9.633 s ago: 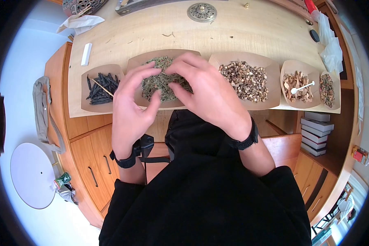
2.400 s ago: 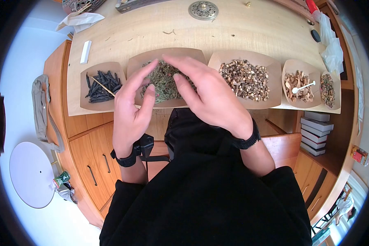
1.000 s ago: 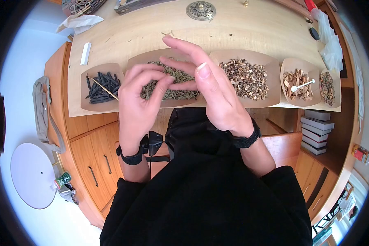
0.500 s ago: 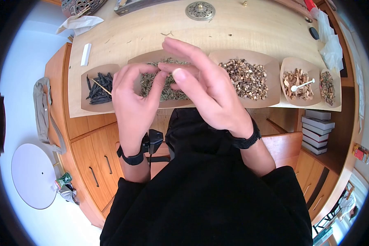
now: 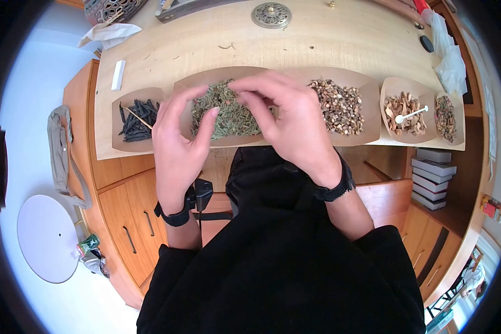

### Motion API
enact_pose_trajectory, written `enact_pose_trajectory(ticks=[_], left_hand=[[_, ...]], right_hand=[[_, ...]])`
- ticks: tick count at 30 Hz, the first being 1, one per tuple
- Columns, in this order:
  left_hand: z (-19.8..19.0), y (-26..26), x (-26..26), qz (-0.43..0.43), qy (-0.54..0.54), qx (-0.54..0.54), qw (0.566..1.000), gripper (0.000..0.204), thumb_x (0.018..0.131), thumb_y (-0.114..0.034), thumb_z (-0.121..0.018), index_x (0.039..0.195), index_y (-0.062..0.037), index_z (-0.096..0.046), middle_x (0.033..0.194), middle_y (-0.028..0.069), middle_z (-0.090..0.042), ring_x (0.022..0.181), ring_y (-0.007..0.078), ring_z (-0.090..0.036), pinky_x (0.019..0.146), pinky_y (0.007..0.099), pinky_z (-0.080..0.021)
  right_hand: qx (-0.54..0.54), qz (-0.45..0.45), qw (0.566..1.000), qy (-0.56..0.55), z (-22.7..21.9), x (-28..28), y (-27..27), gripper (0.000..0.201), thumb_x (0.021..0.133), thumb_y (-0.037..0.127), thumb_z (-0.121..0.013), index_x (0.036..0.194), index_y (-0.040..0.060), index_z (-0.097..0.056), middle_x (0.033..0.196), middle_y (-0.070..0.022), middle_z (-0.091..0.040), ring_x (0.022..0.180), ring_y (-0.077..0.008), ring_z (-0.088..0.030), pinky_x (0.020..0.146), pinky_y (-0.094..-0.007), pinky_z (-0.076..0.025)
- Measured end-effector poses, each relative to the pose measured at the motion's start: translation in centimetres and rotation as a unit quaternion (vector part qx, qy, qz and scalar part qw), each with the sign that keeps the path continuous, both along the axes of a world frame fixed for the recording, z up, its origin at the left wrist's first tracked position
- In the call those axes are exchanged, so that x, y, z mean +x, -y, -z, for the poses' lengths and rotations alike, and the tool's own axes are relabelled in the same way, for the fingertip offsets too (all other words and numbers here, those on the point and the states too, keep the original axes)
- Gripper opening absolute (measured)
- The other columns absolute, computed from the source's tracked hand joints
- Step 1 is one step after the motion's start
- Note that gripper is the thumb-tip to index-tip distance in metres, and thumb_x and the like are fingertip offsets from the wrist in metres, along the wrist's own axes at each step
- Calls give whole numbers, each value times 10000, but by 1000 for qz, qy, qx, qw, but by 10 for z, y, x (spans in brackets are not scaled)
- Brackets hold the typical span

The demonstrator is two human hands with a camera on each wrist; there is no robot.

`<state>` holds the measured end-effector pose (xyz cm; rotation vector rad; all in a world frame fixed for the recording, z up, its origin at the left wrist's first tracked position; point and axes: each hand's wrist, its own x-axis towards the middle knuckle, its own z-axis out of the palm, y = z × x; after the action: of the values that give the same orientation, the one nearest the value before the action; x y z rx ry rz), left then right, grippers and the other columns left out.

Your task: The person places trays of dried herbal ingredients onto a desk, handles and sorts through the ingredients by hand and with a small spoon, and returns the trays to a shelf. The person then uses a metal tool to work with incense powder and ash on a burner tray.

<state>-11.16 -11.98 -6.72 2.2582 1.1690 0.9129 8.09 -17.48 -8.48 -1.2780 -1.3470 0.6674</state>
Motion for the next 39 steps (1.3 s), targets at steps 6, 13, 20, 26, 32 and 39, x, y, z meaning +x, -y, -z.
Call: enact_pose_trajectory(ticks=[6, 13, 20, 26, 32, 39], left_hand=[[-9, 6, 0, 33, -41, -31, 998, 374, 881, -148, -789, 1234, -62, -700, 1162, 153, -696, 1102, 338, -649, 970, 404, -499], [-17, 20, 23, 5, -159, 20, 987, 425, 882, -272, -798, 1272, -127, -708, 1286, 173, -608, 1171, 386, -584, 996, 447, -486], [-3, 20, 35, 133, -154, 19, 979, 338, 884, -172, -774, 1220, -142, -753, 1345, 191, -572, 1249, 402, -531, 1037, 471, -465], [-10, 21, 29, 75, -87, -4, 993, 314, 901, -90, -745, 1215, -107, -752, 1342, 175, -611, 1245, 359, -576, 1054, 440, -460], [-17, 29, 21, -36, -118, -37, 992, 324, 929, -136, -735, 1235, -37, -695, 1311, 168, -627, 1236, 346, -583, 1053, 424, -455], [-20, 29, 45, -34, -226, 1, 974, 566, 823, -322, -855, 1272, -44, -651, 1224, 166, -630, 1174, 369, -583, 1006, 460, -469]], right_hand=[[72, 31, 992, 102, -15, -2, 9, 294, 899, -95, -606, 1130, 22, -747, 1132, -127, -721, 904, -199, -727, 737, -308, -573], [75, 80, 992, 56, -24, 18, 27, 275, 896, -84, -631, 1112, 28, -760, 1048, -115, -730, 829, -178, -694, 695, -288, -556], [62, 115, 990, 47, -26, 54, 55, 253, 899, -98, -631, 1079, 18, -764, 974, -119, -730, 820, -183, -686, 697, -278, -534], [52, 159, 986, 19, -22, 80, 78, 213, 920, -102, -622, 1070, -25, -752, 959, -116, -727, 837, -171, -676, 747, -265, -522], [62, 164, 984, -31, -11, 100, 88, 178, 973, -85, -592, 1104, -66, -713, 1020, -132, -698, 905, -169, -666, 802, -268, -531], [67, 165, 984, -28, -8, 108, 93, 191, 950, -99, -600, 1089, -60, -726, 956, -126, -705, 849, -170, -661, 758, -264, -514]])
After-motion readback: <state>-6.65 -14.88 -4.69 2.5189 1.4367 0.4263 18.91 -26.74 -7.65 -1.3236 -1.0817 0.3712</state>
